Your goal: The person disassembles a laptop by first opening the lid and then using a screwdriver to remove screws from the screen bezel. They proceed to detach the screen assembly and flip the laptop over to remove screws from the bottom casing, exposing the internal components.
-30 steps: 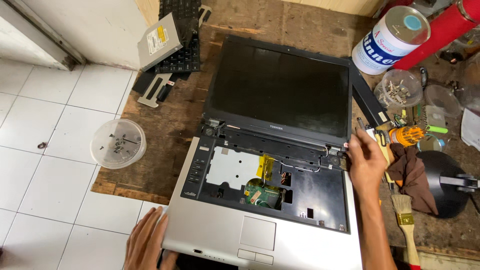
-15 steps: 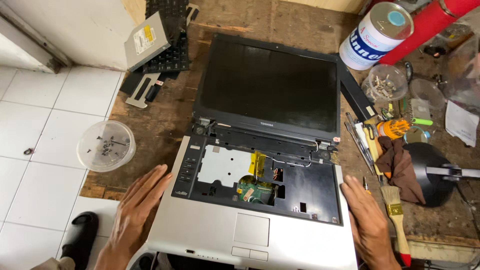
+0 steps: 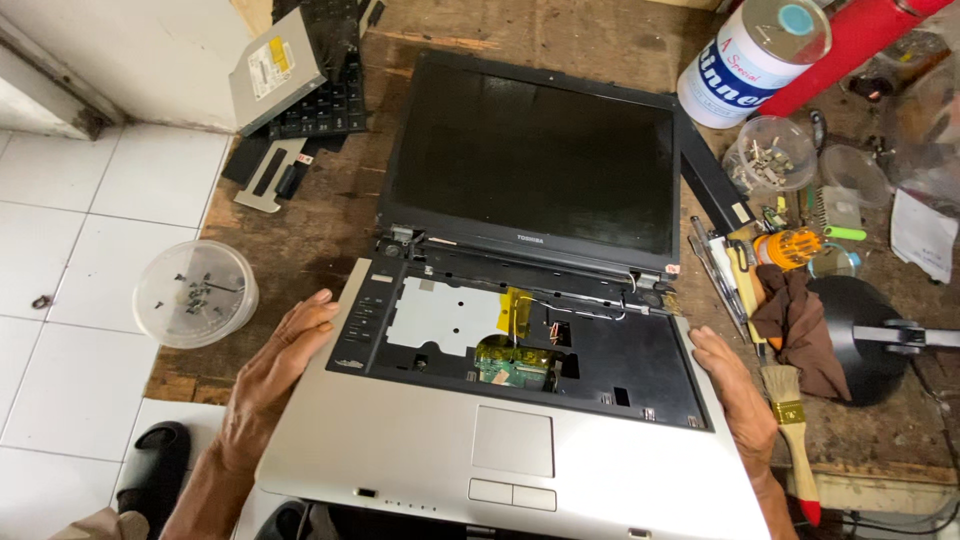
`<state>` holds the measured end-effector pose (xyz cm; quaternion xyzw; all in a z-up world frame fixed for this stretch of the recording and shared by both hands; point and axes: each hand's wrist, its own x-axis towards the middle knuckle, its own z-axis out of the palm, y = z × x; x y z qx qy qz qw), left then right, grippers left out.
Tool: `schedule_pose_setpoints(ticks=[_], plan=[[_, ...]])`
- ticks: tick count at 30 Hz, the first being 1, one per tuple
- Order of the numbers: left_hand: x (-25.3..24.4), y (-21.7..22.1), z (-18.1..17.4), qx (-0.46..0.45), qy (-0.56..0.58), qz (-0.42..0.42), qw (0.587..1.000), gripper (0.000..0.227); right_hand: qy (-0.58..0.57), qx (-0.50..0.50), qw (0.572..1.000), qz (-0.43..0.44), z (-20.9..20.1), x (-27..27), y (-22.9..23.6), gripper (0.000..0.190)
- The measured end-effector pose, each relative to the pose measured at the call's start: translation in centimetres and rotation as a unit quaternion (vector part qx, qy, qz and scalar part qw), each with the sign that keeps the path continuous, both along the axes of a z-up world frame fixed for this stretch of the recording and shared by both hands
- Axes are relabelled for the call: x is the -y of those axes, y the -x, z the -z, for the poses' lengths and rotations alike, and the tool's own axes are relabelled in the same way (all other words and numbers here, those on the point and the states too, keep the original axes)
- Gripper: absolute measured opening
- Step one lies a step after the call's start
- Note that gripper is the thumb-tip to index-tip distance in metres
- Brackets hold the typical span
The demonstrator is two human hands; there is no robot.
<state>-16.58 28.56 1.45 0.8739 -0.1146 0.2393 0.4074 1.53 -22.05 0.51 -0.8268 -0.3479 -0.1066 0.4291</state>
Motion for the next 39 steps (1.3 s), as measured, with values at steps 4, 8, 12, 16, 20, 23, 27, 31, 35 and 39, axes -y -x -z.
schedule_pose_setpoints(ticks=[4, 8, 12, 16, 20, 23, 27, 31, 35, 39], plan=[[1.0, -1.0, -0.8, 0.022, -0.039, -0.045, 0.998, 0.048, 0.019, -0.018, 1.0, 0.008, -1.9, -0.5, 0.0, 0.053], [2.2, -0.6, -1.3, -0.059, -0.035, -0.132, 0.989, 0.058, 0.03, -0.037, 0.999, 0.02, -2.8, -1.2, 0.2, 0.058], [1.6, -0.6, 1.1, -0.042, 0.107, -0.1, 0.988, 0.051, -0.007, -0.06, 0.998, 0.016, -2.7, -1.7, 0.3, 0.062], [1.9, -1.4, -0.2, -0.089, 0.115, -0.124, 0.981, 0.066, -0.028, -0.1, 0.995, 0.006, -3.4, -1.9, -0.1, 0.07], [0.6, -2.6, -1.2, -0.064, 0.228, -0.045, 0.971, 0.056, -0.056, -0.074, 0.995, 0.033, -5.1, -3.4, -0.8, 0.044], [0.2, -3.5, -2.9, -0.11, 0.233, -0.081, 0.963, 0.048, -0.086, -0.072, 0.993, 0.035, -4.0, -3.3, -1.5, 0.037], [-0.6, -4.3, -3.5, -0.129, 0.169, -0.114, 0.97, 0.039, -0.09, -0.074, 0.993, 0.031, -3.5, -3.2, -1.7, 0.039], [-5.1, -7.7, 0.5, -0.155, 0.175, -0.104, 0.967, 0.043, -0.072, -0.05, 0.996, 0.019, -4.1, -3.3, -2.1, 0.041], [-13.9, -10.0, 14.2, -0.233, 0.271, 0.022, 0.934, 0.038, -0.066, -0.045, 0.997, 0.011, -3.1, -2.7, -3.0, 0.042], [-15.0, -10.4, 16.8, -0.185, 0.336, 0.05, 0.922, 0.037, -0.056, -0.054, 0.997, 0.011, -3.5, -2.6, -3.4, 0.049]])
